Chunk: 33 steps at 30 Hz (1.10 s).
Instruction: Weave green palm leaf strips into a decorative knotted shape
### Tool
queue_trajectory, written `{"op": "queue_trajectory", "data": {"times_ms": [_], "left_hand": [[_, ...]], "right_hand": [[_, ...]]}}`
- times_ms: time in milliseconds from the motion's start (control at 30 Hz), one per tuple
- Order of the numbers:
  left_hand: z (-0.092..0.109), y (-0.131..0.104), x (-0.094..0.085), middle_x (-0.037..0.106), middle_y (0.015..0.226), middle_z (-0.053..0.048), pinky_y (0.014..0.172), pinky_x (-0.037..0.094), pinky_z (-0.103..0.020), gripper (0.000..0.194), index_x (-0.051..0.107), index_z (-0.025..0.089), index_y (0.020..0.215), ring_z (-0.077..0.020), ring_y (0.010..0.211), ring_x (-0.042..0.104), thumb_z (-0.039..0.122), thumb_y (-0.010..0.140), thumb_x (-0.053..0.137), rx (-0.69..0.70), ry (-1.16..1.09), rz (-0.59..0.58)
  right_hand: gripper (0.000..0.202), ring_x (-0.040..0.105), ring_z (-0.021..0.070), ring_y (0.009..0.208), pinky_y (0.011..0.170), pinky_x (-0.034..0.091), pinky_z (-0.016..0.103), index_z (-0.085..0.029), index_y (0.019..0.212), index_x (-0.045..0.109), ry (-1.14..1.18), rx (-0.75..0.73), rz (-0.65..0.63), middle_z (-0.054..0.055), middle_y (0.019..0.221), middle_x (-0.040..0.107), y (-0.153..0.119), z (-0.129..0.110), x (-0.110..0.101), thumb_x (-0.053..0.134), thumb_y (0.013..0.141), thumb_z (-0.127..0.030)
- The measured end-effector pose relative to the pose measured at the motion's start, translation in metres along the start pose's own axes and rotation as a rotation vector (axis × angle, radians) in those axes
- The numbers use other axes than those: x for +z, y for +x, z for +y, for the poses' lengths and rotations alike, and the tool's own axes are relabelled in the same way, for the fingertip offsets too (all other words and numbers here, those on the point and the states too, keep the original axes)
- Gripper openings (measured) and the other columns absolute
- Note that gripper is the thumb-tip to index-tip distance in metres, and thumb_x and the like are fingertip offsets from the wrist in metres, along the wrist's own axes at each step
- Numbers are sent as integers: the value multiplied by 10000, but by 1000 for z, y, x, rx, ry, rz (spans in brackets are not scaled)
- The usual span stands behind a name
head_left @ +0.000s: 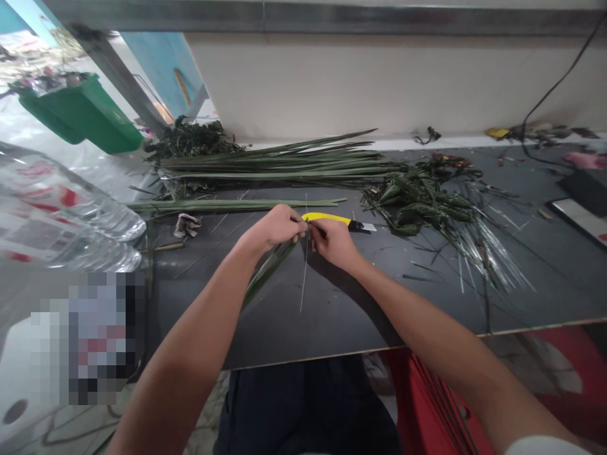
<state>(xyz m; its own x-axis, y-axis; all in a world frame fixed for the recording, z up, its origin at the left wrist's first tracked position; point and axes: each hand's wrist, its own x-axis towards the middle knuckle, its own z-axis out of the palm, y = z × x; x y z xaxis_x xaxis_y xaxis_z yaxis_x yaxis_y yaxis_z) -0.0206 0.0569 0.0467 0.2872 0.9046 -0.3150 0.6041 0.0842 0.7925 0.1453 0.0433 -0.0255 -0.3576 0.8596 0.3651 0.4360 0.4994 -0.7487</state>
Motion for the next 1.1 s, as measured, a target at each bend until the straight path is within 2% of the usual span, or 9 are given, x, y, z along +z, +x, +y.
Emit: {"op": "queue_trajectory", "data": {"times_ms": [133,300,467,600,733,900,1000,1100], "left_hand": [[3,-3,-7,576,500,-1,558,358,-277,218,664,166,595,-142,510,503,165,809,618,81,228,-29],[4,-5,-11,676,655,-44,657,381,-300,166,708,170,722,-194,663,606,195,865,627,286,603,72],[0,-6,-7,703,780,-90,654,404,-301,193,708,161,837,-232,745,654,158,912,529,408,830,94],[0,-8,-6,710,881,-118,676,432,-308,178,698,137,902,-252,801,674,155,934,524,469,950,119],[-1,-8,-7,718,897,-126,702,454,-316,189,690,120,934,-269,841,690,163,962,508,475,915,134],[-14,0,-9,753,970,-120,748,488,-303,314,683,122,1182,-250,895,706,113,941,481,588,719,168],[-20,4,-9,769,933,-105,765,495,-288,307,757,140,1047,-225,860,711,88,896,496,611,648,128],[-21,5,-9,780,880,-87,765,494,-281,284,787,156,984,-208,807,713,132,886,521,558,567,127]], "right_hand": [[284,525,119,533,587,360,251,-202,646,499,13,15,-65,-11,552,567,0,-5,-3,464,912,-108],[278,516,115,492,575,367,246,-197,655,522,108,105,-113,-22,517,559,1,-9,-5,480,923,-138],[280,528,119,492,566,362,244,-193,670,533,147,176,-125,-26,507,559,2,-5,-6,483,946,-182],[283,513,114,486,565,353,243,-190,663,546,128,171,-143,-29,495,556,3,-4,-8,483,938,-174],[288,501,112,493,574,359,247,-192,661,541,157,151,-150,-26,507,558,3,-4,-9,471,940,-184],[276,502,114,488,571,367,252,-196,689,529,187,176,-174,-31,513,549,3,1,-8,467,957,-219],[281,494,112,481,567,366,250,-194,696,536,180,178,-175,-35,507,538,3,3,-7,479,967,-242],[272,497,111,484,570,372,251,-194,711,542,193,157,-170,-37,521,536,2,4,-7,481,971,-248]]}}
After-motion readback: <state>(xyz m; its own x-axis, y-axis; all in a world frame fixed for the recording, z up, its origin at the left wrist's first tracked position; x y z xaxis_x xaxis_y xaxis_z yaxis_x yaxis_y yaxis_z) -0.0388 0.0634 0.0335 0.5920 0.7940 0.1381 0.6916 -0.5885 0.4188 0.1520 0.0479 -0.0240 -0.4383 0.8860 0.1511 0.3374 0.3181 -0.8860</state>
